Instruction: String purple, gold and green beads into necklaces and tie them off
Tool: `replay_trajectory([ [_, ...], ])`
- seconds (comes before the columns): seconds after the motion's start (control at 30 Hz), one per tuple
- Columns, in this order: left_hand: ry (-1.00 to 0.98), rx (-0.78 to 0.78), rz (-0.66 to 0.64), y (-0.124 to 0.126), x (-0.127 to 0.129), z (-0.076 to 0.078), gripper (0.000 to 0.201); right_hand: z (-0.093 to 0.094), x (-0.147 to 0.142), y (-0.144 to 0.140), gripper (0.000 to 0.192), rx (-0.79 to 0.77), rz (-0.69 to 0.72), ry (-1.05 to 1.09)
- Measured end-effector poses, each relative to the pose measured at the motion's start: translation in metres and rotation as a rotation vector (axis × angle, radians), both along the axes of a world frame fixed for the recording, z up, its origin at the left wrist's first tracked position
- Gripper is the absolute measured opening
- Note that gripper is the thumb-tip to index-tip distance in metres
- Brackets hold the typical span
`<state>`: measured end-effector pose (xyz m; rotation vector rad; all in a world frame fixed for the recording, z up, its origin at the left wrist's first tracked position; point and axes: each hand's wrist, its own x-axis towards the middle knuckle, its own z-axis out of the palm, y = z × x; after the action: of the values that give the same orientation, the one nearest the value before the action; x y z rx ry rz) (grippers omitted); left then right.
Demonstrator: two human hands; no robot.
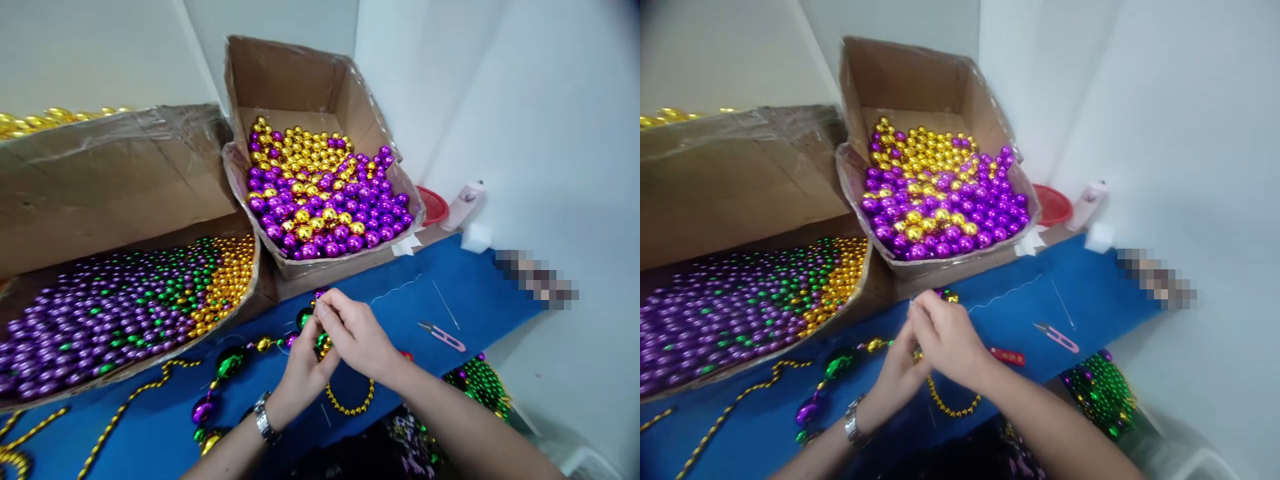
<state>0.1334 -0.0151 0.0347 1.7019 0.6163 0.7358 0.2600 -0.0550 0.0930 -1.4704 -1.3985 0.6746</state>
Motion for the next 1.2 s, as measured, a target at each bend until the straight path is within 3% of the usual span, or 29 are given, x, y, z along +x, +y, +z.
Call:
replay_trajectory([
  [0.13, -0.063, -0.084, 0.058, 0.005, -0.001, 0.001, 0.041, -0.010, 0.009, 0.017, 0.021, -0.052, -0.060, 0.354],
  [0.3, 0.034, -0.153, -0.046, 0.019, 0.000, 0.004, 0.033, -0.037, 0.024, 0.032, 0.026, -0.119, -0.178, 0.372],
  [0.4, 0.047, -0.344, -0.083, 0.025, 0.005, 0.006, 0.023, -0.046, 0.036, 0.024, 0.028, -0.170, -0.195, 0.278],
  [0.5, -0.010, -0.459, -0.015, 0.029, 0.009, 0.005, 0.023, -0.056, 0.064, -0.004, 0.027, -0.225, -0.224, 0.095],
  [0.63, -0.045, -0.464, 0.062, 0.030, 0.009, -0.002, 0.024, -0.084, 0.122, -0.068, 0.023, -0.330, -0.368, -0.270],
  [0.8, -0.047, -0.431, -0.021, 0.028, 0.007, -0.007, 0.024, -0.137, 0.173, -0.134, 0.021, -0.488, -0.489, -0.633],
  [0.97, -0.054, -0.388, -0.086, 0.025, 0.004, -0.007, 0.031, -0.167, 0.179, -0.142, 0.030, -0.528, -0.485, -0.823],
  [1.2, -0.054, -0.381, -0.098, 0.026, 0.002, -0.005, 0.035, -0.170, 0.165, -0.142, 0.029, -0.505, -0.489, -0.795],
])
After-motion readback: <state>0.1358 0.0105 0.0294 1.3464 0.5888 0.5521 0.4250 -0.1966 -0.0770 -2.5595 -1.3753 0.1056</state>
